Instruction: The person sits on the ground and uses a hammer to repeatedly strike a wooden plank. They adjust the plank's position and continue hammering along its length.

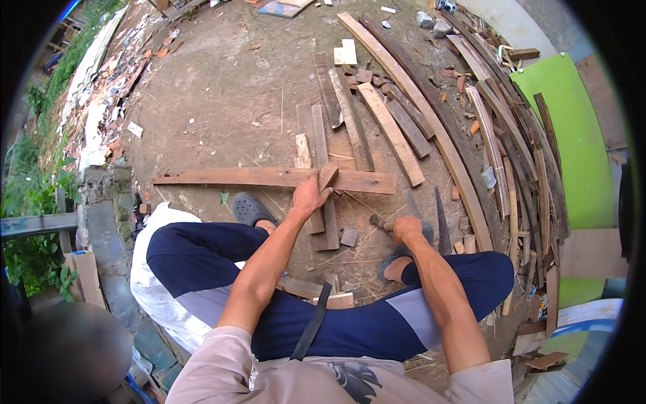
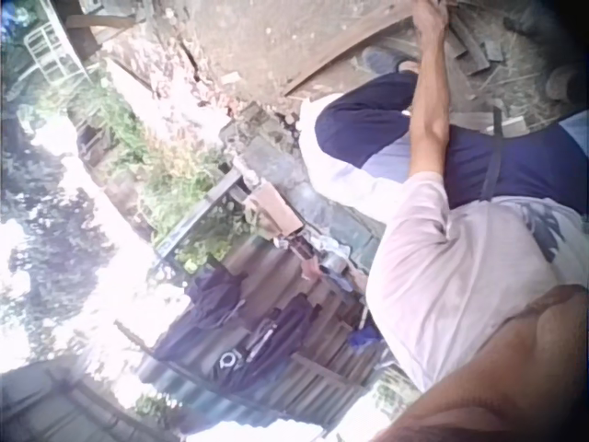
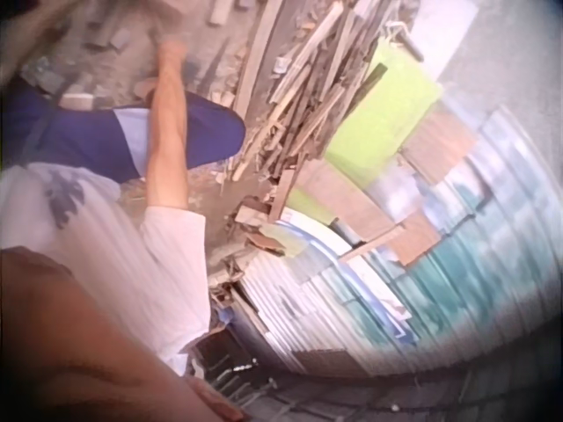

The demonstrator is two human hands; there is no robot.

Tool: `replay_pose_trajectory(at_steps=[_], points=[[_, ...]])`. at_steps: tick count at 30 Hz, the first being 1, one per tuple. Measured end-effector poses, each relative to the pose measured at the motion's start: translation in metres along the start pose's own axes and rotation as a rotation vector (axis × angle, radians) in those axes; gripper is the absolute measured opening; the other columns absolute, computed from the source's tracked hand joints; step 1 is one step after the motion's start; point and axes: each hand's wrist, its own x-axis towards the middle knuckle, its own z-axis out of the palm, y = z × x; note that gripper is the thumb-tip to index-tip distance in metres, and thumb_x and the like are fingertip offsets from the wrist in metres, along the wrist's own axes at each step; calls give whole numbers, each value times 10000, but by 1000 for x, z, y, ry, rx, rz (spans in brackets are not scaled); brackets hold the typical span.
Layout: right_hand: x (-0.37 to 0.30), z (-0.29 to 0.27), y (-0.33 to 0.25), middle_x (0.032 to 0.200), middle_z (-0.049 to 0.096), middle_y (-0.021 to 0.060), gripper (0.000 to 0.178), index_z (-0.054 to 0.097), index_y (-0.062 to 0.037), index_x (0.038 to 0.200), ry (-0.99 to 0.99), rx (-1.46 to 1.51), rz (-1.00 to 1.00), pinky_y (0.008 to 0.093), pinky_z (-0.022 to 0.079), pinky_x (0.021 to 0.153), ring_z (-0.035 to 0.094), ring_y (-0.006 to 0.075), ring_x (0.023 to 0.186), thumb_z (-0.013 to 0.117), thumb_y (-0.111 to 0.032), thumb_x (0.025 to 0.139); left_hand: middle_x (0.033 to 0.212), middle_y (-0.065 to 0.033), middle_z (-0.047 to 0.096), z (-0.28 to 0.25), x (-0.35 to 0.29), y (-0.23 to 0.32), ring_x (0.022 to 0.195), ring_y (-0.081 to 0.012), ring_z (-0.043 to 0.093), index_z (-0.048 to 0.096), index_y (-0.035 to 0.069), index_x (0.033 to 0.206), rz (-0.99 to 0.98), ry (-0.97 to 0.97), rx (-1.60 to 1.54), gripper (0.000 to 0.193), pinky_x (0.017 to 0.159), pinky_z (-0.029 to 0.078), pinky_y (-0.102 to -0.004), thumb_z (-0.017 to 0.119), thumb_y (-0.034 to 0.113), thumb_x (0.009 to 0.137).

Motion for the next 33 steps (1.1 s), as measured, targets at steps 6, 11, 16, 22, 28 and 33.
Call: replay_pose_trajectory(at_steps=[6, 11, 16, 22, 28, 33], points=[[-1, -2, 2, 1080, 729, 132, 267, 763, -99, 1005, 60, 37, -12, 395, 557, 856, 692, 287, 1048, 659, -199, 780, 1084, -254, 674, 27, -32, 11, 982, -398, 666, 567, 10, 1274, 234, 28, -103, 638, 868, 534, -467, 713, 360, 761], [1, 1, 6, 1148, 721, 104, 283, 760, -118, 1066, -5, 38, 3, 383, 553, 892, 682, 270, 1095, 642, -171, 815, 994, -257, 702, 68, -52, 20, 929, -417, 680, 618, 8, 1227, 216, -390, 86, 652, 836, 545, -462, 687, 460, 763], [2, 7, 6, 1029, 737, 143, 266, 763, -99, 973, 101, 96, 0, 401, 564, 831, 705, 303, 999, 664, -195, 745, 992, -249, 710, 91, -58, 24, 945, -431, 679, 723, 13, 1051, -33, -469, 96, 594, 840, 542, -467, 647, 547, 803], [-6, 2, 12, 1153, 717, 117, 279, 757, -108, 1073, 15, 109, 27, 380, 552, 906, 682, 281, 1096, 607, -187, 851, 999, -254, 711, 84, -36, 12, 950, -319, 707, 642, -64, 1162, -171, -286, -186, 757, 806, 552, -393, 625, 627, 854], [-12, -2, 13, 1127, 726, 116, 276, 760, -114, 1071, 26, 163, 31, 381, 551, 905, 687, 283, 1082, 630, -191, 840, 1075, -130, 684, 78, 6, -14, 837, -225, 687, 582, -1, 1252, -761, -34, -1088, 706, 684, 595, -333, 612, 611, 902], [-10, 3, 14, 1124, 727, 116, 274, 763, -114, 1066, 25, 196, 53, 380, 554, 896, 688, 285, 1081, 634, -187, 835, 1026, -86, 682, 69, 16, -33, 817, -187, 670, 596, 57, 1196, -729, -66, -1088, 497, 654, 595, -314, 603, 494, 958]])
